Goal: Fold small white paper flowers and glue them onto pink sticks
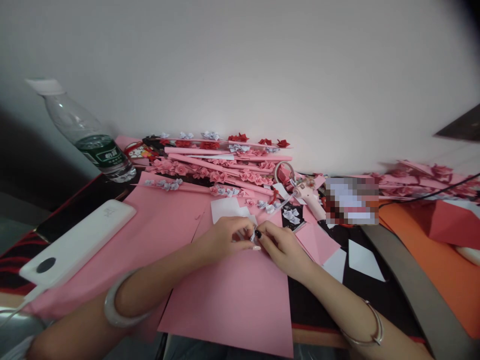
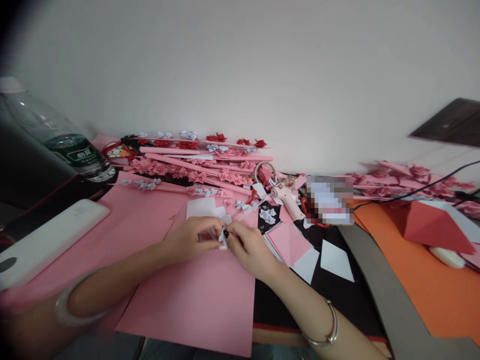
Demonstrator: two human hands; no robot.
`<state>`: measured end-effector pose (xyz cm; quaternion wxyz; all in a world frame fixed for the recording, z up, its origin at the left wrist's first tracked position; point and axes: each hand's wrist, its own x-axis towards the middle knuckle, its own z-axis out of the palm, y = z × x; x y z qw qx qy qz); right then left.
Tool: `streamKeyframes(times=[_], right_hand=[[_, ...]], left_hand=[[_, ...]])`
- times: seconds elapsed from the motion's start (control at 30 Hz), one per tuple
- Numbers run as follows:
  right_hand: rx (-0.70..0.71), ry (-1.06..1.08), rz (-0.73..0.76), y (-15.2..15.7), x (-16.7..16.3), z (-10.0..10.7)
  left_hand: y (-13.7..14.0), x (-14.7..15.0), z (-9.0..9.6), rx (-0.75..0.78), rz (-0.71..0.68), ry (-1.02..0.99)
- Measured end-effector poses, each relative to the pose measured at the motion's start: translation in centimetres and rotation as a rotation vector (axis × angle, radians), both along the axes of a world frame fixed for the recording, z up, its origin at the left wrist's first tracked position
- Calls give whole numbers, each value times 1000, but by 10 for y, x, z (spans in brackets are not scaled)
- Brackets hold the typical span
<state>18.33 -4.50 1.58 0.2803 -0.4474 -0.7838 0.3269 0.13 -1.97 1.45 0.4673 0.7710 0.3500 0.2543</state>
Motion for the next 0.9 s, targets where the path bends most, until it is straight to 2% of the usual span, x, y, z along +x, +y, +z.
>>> streamKeyframes(times=[0.33, 0.9], right_hand=[[-91, 2, 113, -1, 0, 3], [-107, -10, 114, 1, 0, -2]], left_hand=[[2, -1, -2, 155, -15, -45], [3, -2, -4, 206, -12, -32]])
